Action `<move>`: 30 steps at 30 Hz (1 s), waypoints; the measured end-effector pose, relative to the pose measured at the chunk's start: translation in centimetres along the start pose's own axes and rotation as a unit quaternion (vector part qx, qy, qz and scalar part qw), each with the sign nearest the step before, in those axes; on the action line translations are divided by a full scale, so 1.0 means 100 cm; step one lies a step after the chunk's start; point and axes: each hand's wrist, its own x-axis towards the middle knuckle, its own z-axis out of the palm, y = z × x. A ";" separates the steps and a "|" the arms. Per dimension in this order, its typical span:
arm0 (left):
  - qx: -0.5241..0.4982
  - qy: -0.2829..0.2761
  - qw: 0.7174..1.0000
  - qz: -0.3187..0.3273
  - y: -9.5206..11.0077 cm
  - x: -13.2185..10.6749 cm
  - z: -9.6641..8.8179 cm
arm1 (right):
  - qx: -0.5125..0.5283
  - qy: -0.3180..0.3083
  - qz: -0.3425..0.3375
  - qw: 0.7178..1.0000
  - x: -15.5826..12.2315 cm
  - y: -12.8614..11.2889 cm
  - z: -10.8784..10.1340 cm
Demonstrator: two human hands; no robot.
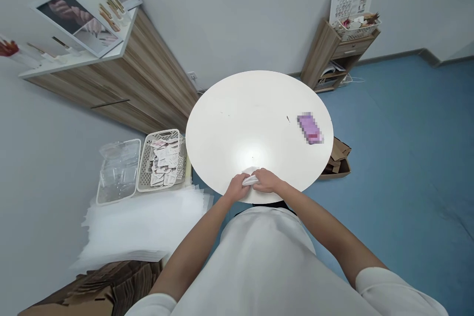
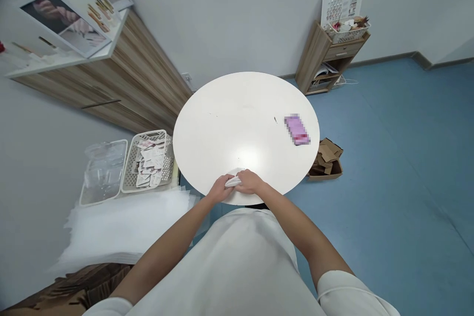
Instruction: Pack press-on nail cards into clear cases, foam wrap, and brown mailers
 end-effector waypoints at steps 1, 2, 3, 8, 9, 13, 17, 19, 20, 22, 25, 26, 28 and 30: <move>-0.022 0.014 0.999 -0.019 0.001 0.003 0.000 | 0.018 -0.011 0.012 1.000 0.002 0.002 -0.003; -0.040 0.031 0.998 -0.044 0.002 0.007 0.000 | 0.037 -0.019 0.025 0.999 0.006 0.005 -0.007; -0.057 0.049 0.994 -0.074 0.003 0.010 0.000 | 0.054 -0.024 0.040 0.997 0.010 0.007 -0.011; -0.130 0.090 0.971 -0.180 0.003 0.022 0.001 | 0.081 -0.005 0.093 0.992 0.028 0.014 -0.020; -0.139 0.105 0.966 -0.190 0.003 0.023 0.001 | 0.080 0.004 0.102 0.992 0.031 0.015 -0.020; -0.122 0.168 0.950 -0.234 0.004 0.024 0.004 | 0.045 0.027 0.165 0.985 0.036 0.016 -0.016; -0.085 0.207 0.941 -0.252 0.005 0.025 0.009 | 0.023 0.041 0.197 0.979 0.036 0.018 -0.013; -0.091 0.208 0.939 -0.257 0.005 0.026 0.011 | 0.047 0.058 0.200 0.977 0.034 0.021 -0.013; -0.097 0.207 0.938 -0.261 0.005 0.026 0.012 | 0.065 0.069 0.198 0.976 0.033 0.023 -0.013; -0.103 0.213 0.933 -0.272 0.006 0.025 0.013 | 0.097 0.092 0.190 0.973 0.027 0.027 -0.013; -0.104 0.237 0.920 -0.294 0.010 0.021 0.013 | 0.130 0.110 0.170 0.971 0.015 0.034 -0.011; -0.105 0.245 0.914 -0.305 0.011 0.019 0.013 | 0.141 0.111 0.164 0.970 0.010 0.036 -0.010; -0.112 0.249 0.902 -0.334 0.012 0.014 0.011 | 0.175 0.110 0.165 0.965 -0.001 0.037 -0.007; -0.126 0.237 0.894 -0.359 0.013 0.007 0.010 | 0.239 0.095 0.188 0.948 -0.012 0.037 -0.003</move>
